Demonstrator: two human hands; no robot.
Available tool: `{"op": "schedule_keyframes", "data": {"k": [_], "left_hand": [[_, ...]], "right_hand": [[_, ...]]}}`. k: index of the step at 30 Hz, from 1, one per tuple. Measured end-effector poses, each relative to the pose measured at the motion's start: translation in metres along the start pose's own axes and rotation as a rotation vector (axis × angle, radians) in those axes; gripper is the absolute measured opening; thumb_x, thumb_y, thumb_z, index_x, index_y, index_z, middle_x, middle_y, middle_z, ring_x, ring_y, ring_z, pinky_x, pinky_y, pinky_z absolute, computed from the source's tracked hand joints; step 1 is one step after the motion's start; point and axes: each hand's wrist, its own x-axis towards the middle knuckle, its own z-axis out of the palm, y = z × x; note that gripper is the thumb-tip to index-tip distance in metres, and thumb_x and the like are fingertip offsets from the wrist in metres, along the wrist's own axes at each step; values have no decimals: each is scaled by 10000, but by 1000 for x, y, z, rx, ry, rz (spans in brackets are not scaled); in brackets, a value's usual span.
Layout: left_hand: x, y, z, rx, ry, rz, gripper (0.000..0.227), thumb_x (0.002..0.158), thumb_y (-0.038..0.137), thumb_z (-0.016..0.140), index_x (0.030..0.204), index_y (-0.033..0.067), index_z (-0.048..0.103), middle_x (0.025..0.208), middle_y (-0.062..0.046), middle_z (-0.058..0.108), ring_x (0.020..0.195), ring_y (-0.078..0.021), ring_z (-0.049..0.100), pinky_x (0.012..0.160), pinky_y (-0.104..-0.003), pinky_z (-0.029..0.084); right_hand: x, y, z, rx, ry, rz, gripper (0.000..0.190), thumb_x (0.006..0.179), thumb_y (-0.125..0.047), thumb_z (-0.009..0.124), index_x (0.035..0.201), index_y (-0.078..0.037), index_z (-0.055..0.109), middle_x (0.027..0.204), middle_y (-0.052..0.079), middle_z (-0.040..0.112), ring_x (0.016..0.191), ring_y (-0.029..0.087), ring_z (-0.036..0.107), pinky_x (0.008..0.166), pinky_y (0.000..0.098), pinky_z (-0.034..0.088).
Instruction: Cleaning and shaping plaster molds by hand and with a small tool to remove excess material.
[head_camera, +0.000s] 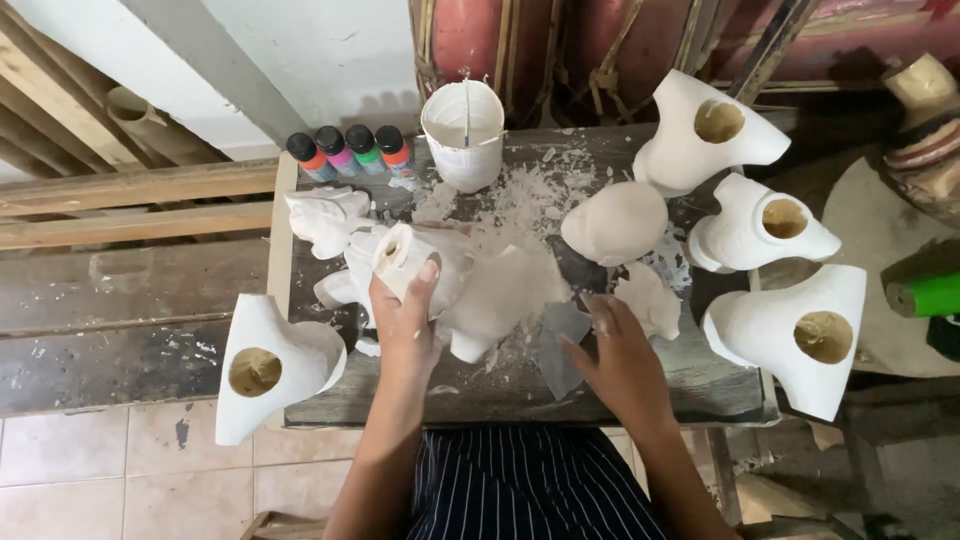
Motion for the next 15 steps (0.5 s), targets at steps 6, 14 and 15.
{"op": "schedule_keyframes", "data": {"k": [6,14,15], "left_hand": [[-26,48,19,107,23,159,312,885,147,742,1145,36,609,967,-66,654,896,-99,602,826,-364,602],[-9,1,-33,163,-9,222,234,926,183,692,1083,18,641,925,-46,624,887,-93,574,808,-351,592],[-8,-11,-42,140,3,204,219,940,189,672,1069,14,650,917,-41,627,872,-95,578,799,-347,592]], "right_hand": [[12,-31,20,-24,-41,-135,757,878,-337,800,1479,-161,375,1222,161,567,1120,358,651,913,471,583],[28,-27,49,14,-217,-175,522,875,-250,756,1360,-139,599,1254,168,589,1101,354,644,917,458,579],[26,-25,48,65,-234,-144,511,889,-187,724,1374,-157,568,1237,161,589,1096,364,651,916,486,586]]}}
